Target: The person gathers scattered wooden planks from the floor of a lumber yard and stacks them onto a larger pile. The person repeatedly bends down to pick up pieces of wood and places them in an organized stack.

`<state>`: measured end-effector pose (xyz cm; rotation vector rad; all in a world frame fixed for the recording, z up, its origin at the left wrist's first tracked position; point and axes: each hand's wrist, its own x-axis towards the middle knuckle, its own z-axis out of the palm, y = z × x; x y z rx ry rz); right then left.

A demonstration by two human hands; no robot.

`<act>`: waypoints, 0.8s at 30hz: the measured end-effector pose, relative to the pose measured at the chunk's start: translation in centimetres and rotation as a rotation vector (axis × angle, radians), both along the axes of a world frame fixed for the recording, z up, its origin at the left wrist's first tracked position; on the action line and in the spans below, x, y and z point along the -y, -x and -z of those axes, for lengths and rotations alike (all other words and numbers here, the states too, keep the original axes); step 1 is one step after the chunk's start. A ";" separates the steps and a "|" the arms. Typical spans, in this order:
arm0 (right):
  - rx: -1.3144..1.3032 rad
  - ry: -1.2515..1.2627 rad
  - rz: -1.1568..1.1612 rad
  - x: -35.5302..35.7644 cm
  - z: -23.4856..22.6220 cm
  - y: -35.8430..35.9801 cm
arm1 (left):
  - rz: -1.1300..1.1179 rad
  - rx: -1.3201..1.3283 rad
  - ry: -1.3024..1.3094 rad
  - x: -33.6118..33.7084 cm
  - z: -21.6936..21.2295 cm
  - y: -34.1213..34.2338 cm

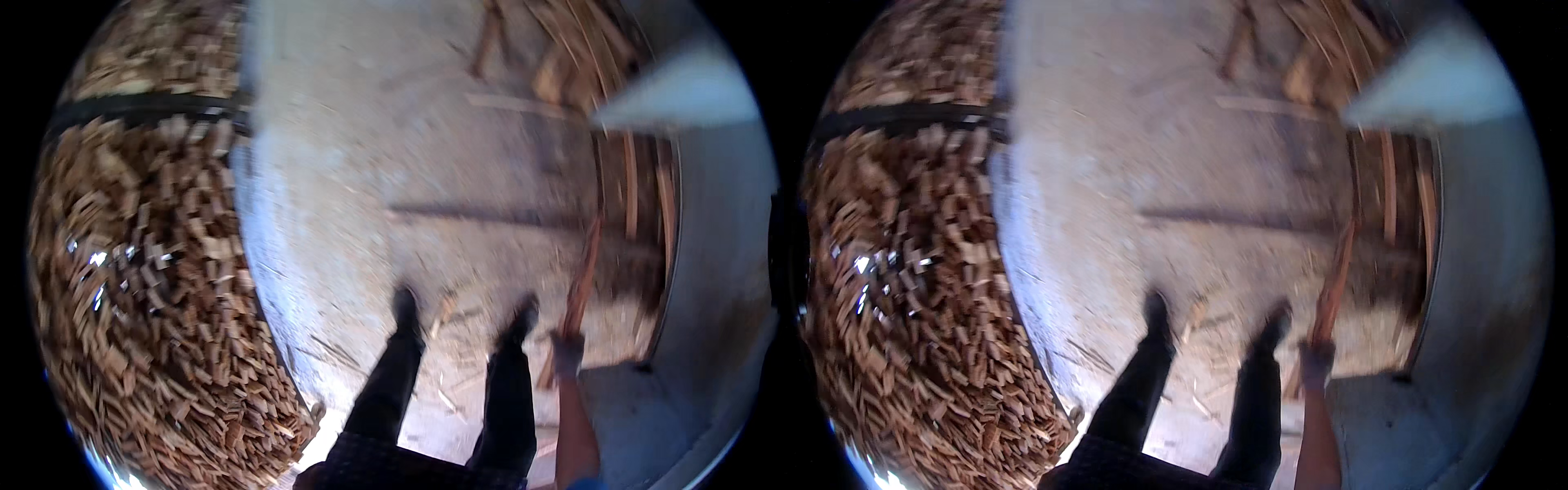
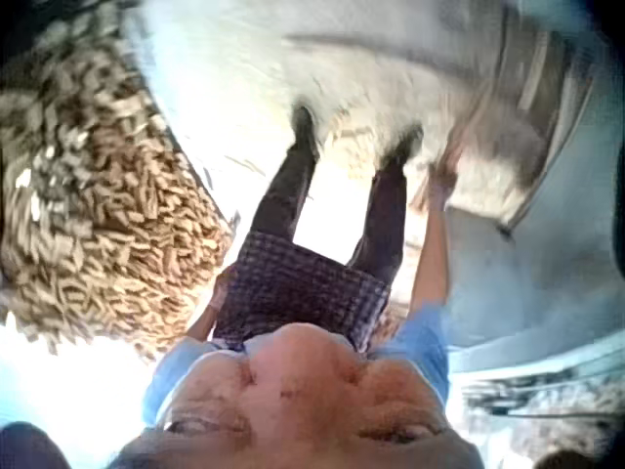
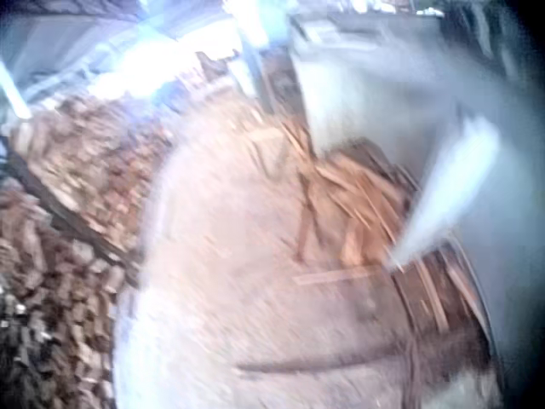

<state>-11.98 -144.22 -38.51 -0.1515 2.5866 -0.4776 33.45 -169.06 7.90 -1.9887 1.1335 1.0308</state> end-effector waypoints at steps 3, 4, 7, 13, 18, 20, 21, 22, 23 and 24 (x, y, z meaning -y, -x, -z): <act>0.297 -0.097 -0.112 7.8 -12.2 0.4 | 0.289 -0.178 0.024 -1.1 2.4 -6.3; 0.305 -0.137 -0.181 7.6 -12.4 -0.2 | 0.540 -0.100 -0.059 -2.5 3.6 -9.5; 0.617 -0.131 -0.251 5.1 -4.4 2.2 | 0.577 -0.290 0.058 -6.9 10.7 -13.8; 0.547 -0.036 -0.706 31.4 -29.1 -2.0 | -0.356 -0.275 0.328 -4.5 2.9 -4.1; 0.530 0.117 -1.090 44.9 -42.3 -9.6 | -0.643 -0.370 0.438 -9.0 -1.7 -1.8; 0.531 0.142 -1.206 47.2 -46.4 -13.4 | -0.725 -0.412 0.552 -15.6 4.4 -1.8; 0.527 0.146 -1.249 48.0 -47.9 -15.1 | -0.725 -0.403 0.599 -17.2 5.6 -1.5; 0.526 0.146 -1.289 48.7 -49.3 -16.4 | -0.723 -0.390 0.643 -18.6 6.3 -1.2; 0.524 0.144 -1.322 49.1 -50.3 -17.4 | -0.741 -0.371 0.598 -20.1 6.8 -1.1; 0.519 0.131 -1.351 49.1 -51.2 -18.2 | -0.803 -0.344 0.510 -21.8 7.1 -0.9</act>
